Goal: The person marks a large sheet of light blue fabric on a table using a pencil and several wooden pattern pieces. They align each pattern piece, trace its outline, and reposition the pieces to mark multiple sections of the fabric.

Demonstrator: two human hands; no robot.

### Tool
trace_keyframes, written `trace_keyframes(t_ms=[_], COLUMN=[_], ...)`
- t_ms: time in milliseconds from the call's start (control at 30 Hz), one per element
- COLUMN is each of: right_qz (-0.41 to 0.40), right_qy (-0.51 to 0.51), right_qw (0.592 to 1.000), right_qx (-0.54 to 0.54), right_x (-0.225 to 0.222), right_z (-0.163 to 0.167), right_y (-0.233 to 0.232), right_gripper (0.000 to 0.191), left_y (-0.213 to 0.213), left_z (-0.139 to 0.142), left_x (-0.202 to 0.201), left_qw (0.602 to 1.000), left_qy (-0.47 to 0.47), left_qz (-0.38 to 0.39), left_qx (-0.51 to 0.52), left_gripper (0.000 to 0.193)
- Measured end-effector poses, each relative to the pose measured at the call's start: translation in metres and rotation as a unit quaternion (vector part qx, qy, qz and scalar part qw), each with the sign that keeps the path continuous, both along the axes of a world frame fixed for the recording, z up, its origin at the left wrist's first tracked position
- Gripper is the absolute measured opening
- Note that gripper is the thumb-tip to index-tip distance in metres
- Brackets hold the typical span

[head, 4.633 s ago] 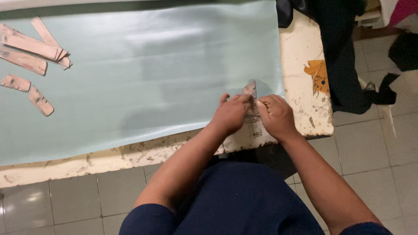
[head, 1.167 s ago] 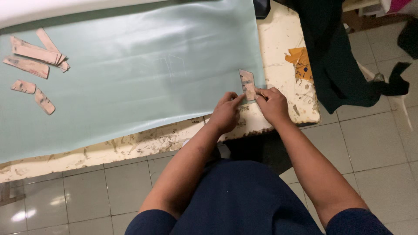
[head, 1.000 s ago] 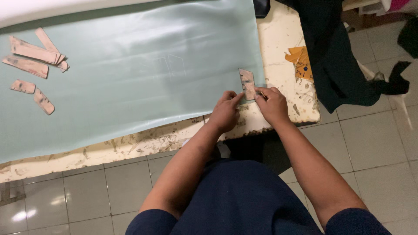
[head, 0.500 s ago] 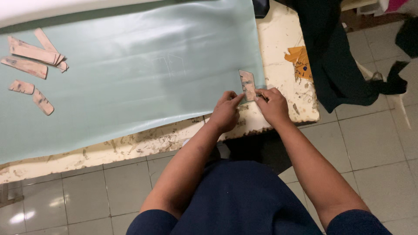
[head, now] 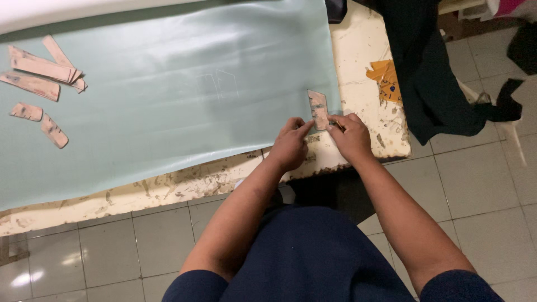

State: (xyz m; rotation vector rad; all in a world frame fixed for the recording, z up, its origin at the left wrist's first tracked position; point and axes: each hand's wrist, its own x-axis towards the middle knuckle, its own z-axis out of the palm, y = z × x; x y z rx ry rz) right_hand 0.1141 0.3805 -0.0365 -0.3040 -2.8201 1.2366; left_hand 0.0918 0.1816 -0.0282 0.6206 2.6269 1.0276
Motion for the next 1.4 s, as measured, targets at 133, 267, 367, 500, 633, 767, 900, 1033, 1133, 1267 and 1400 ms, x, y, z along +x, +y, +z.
trace_keyframes(t_ms=[133, 267, 367, 500, 633, 767, 900, 1033, 1133, 1267, 1400], right_qz=[0.004, 0.007, 0.007, 0.007, 0.01, 0.003, 0.0, 0.0, 0.002, 0.004, 0.005], right_qy=[0.005, 0.011, 0.012, 0.013, 0.019, -0.002, -0.001, 0.006, 0.018, 0.027, 0.037], right_qw=[1.0, 1.0, 1.0, 1.0, 1.0, 1.0, 1.0, 1.0, 1.0, 1.0, 0.999], right_qx=[0.001, -0.004, -0.007, -0.002, 0.005, -0.006, -0.004, -0.015, -0.012, 0.004, 0.017], right_x=[0.0, 0.001, 0.002, 0.001, 0.002, 0.003, 0.002, 0.001, 0.002, 0.002, 0.001], right_z=[-0.001, -0.001, 0.0, -0.001, -0.001, 0.0, 0.0, -0.001, -0.001, -0.001, -0.002], right_y=[0.001, 0.001, 0.001, 0.001, 0.001, 0.001, 0.0, 0.0, 0.0, -0.001, -0.002], right_gripper=[0.029, 0.029, 0.029, 0.028, 0.029, 0.029, 0.028, 0.027, 0.027, 0.027, 0.026], left_y=[0.0, -0.001, -0.001, -0.001, 0.0, -0.001, 0.0, -0.001, -0.001, 0.0, -0.001], left_z=[-0.002, -0.003, -0.003, -0.002, -0.002, -0.001, -0.001, -0.003, -0.003, 0.003, 0.014], left_x=[0.0, 0.0, -0.001, -0.001, -0.002, -0.002, -0.002, -0.003, -0.004, -0.003, -0.003], left_qw=[1.0, 1.0, 1.0, 1.0, 1.0, 1.0, 1.0, 1.0, 1.0, 1.0, 0.999], left_qy=[-0.003, 0.005, 0.005, -0.003, -0.01, -0.016, -0.002, -0.016, -0.009, -0.011, -0.012], left_qz=[0.002, -0.002, -0.008, -0.006, -0.006, -0.009, -0.007, -0.01, -0.012, -0.007, -0.022], left_qx=[0.007, 0.008, 0.001, 0.005, 0.007, -0.006, 0.0, -0.007, -0.001, -0.002, -0.027], left_gripper=[0.064, 0.064, 0.065, 0.065, 0.066, 0.066, 0.066, 0.066, 0.065, 0.065, 0.068])
